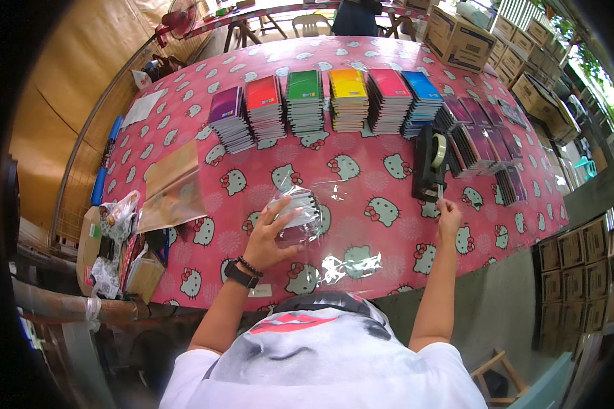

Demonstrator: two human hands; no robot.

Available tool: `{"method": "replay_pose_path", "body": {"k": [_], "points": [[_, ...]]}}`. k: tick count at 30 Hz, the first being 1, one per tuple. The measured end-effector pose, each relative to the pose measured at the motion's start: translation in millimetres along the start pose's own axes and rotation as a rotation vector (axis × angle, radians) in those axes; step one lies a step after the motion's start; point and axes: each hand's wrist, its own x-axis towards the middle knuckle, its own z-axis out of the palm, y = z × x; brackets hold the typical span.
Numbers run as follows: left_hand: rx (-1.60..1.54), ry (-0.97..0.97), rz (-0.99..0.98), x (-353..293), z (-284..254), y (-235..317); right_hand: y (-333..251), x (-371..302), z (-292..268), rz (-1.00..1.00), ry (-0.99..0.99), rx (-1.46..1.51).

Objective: The person picks up sets of small notebooks from stacks on a table, places them into a clear plastic bag, and seals the bag using tape from a dispenser.

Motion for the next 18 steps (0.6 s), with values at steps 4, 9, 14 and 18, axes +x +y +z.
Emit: {"method": "replay_pose_path", "body": {"k": [4,9,14,18], "points": [[-0.014,-0.091,0.076,6,-2,-3,38,2,24,0.698,-0.641,0.520],[0.018,-0.192,0.112,5,-16,-7,-114,-89,145,0.159,-1.055,-0.079],[0.086,-0.226,0.119,5,-21,-12,-165,-126,228,-0.371,-1.330,-0.689],[0.156,-0.262,0.074,9,-20,-6,-180,-144,216,-0.723,-1.011,-1.328]]}}
